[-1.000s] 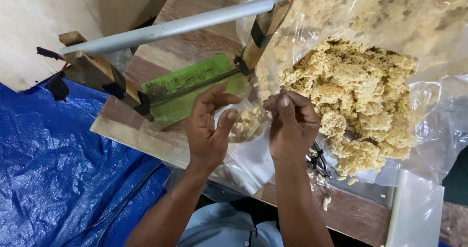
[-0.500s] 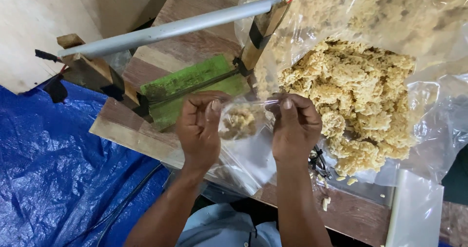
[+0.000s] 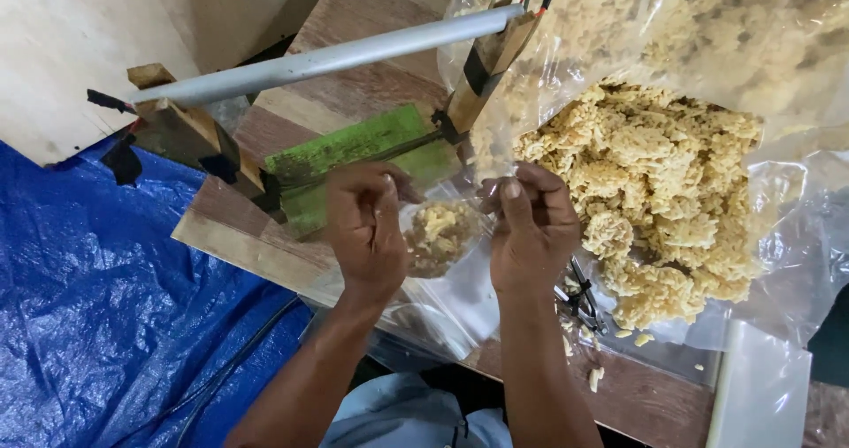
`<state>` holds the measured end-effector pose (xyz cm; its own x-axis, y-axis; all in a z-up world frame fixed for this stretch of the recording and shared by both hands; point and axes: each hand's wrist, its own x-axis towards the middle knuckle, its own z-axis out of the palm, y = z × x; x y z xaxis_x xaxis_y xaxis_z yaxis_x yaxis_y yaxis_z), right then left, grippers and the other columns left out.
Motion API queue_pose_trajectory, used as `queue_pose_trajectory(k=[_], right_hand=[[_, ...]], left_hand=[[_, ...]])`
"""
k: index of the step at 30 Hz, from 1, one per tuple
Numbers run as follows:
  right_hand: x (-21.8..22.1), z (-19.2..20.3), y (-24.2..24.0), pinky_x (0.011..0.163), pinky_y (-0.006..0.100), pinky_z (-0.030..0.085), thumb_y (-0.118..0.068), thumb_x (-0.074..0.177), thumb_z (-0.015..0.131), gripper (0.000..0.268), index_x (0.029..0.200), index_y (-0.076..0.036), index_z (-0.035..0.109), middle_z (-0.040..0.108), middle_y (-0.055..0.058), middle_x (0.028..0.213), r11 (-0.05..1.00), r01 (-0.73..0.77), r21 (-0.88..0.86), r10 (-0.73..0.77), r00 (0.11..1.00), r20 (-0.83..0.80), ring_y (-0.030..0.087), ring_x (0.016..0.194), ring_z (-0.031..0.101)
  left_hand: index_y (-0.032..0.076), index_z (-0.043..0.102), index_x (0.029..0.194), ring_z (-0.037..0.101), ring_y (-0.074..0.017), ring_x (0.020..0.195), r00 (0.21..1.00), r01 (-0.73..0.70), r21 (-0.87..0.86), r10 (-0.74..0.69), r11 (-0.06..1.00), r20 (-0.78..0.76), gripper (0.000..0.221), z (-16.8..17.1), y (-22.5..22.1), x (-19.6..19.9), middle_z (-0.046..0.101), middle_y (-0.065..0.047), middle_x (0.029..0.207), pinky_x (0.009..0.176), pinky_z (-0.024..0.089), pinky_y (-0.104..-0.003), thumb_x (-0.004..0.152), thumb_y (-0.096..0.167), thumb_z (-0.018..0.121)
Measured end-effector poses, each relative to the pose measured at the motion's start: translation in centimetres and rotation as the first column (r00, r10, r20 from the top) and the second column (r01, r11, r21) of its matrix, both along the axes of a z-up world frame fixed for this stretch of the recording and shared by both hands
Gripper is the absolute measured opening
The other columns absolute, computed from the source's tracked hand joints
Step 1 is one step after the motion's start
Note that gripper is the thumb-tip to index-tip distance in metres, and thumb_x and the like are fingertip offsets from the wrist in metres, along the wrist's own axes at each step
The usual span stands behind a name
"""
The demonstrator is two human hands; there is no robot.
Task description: Manually filling small plastic bags with fried snacks using tongs and sealing them with a manual heat sealer.
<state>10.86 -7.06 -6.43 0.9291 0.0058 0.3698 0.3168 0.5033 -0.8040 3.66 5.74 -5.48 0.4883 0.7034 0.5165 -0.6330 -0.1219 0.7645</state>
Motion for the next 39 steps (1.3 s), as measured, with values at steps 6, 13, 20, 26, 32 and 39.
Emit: queue_pose_trajectory(k=[6, 13, 20, 26, 32, 39], right_hand=[[0.7, 0.9, -1.1, 0.061, 0.03, 0.056, -0.002, 0.101, 0.062, 0.007, 0.105, -0.002, 0.056, 0.069, 0.021, 0.086, 0.992, -0.067, -0.108, 0.082, 0.986, 0.145, 0.023, 0.073, 0.069], [1.3, 2.9, -2.0, 0.07, 0.038, 0.06, 0.006, 0.096, 0.06, 0.015, 0.106, 0.012, 0.07, 0.069, 0.024, 0.089, 0.939, -0.147, -0.311, 0.243, 0.924, 0.296, 0.027, 0.077, 0.069], [1.0, 5.3, -2.5, 0.078, 0.035, 0.06, 0.007, 0.084, 0.082, 0.034, 0.116, 0.008, 0.073, 0.07, 0.018, 0.088, 0.849, -0.079, -0.523, 0.263, 0.921, 0.287, 0.02, 0.084, 0.071], [1.1, 7.0, -2.3, 0.081, 0.039, 0.062, 0.007, 0.086, 0.081, 0.031, 0.117, 0.004, 0.075, 0.072, 0.02, 0.088, 0.757, -0.066, -0.65, 0.308, 0.913, 0.267, 0.025, 0.085, 0.075], [0.2, 9.7, -1.0, 0.081, 0.041, 0.059, 0.006, 0.089, 0.08, 0.026, 0.114, 0.003, 0.076, 0.072, 0.019, 0.085, 0.677, -0.013, -0.736, 0.321, 0.905, 0.279, 0.025, 0.082, 0.073], [2.2, 10.6, -0.2, 0.078, 0.04, 0.056, 0.001, 0.087, 0.084, 0.017, 0.099, -0.011, 0.083, 0.069, 0.011, 0.08, 0.574, 0.109, -0.811, 0.356, 0.86, 0.367, 0.027, 0.076, 0.071]], left_hand=[[0.001, 0.076, 0.102, 0.064, -0.0219, 0.086, 0.975, 0.126, 0.109, -0.103, 0.986, -0.196, 0.026, 1.9, 1.3, -1.5, 0.065, -0.015, 0.096, 0.078, 0.062, -0.041, 0.105, -0.003, 0.051], [0.001, 0.071, 0.131, 0.064, -0.0259, 0.108, 0.898, 0.339, 0.091, -0.293, 0.936, -0.327, 0.027, 2.6, 3.7, -2.7, 0.065, -0.017, 0.108, 0.091, 0.062, -0.05, 0.105, 0.001, 0.061], [0.008, 0.072, 0.135, 0.063, -0.025, 0.106, 0.864, 0.372, 0.283, -0.217, 0.884, -0.455, 0.032, 3.8, 6.0, -3.6, 0.062, -0.012, 0.102, 0.086, 0.059, -0.05, 0.104, 0.002, 0.068], [0.001, 0.072, 0.129, 0.069, -0.0485, 0.095, 0.826, 0.347, 0.39, -0.081, 0.853, -0.558, 0.025, 7.0, 6.6, -4.1, 0.065, -0.026, 0.097, 0.082, 0.059, -0.068, 0.104, 0.008, 0.068], [0.012, 0.077, 0.127, 0.071, -0.0316, 0.088, 0.812, 0.235, 0.634, 0.21, 0.736, -0.545, 0.021, 5.6, 8.0, -4.5, 0.068, -0.008, 0.095, 0.07, 0.062, -0.051, 0.107, 0.015, 0.07], [0.01, 0.08, 0.11, 0.07, -0.0302, 0.082, 0.832, 0.097, 0.739, 0.353, 0.667, -0.428, 0.008, 7.0, 7.2, -4.5, 0.066, -0.008, 0.084, 0.066, 0.062, -0.048, 0.104, 0.012, 0.076]])
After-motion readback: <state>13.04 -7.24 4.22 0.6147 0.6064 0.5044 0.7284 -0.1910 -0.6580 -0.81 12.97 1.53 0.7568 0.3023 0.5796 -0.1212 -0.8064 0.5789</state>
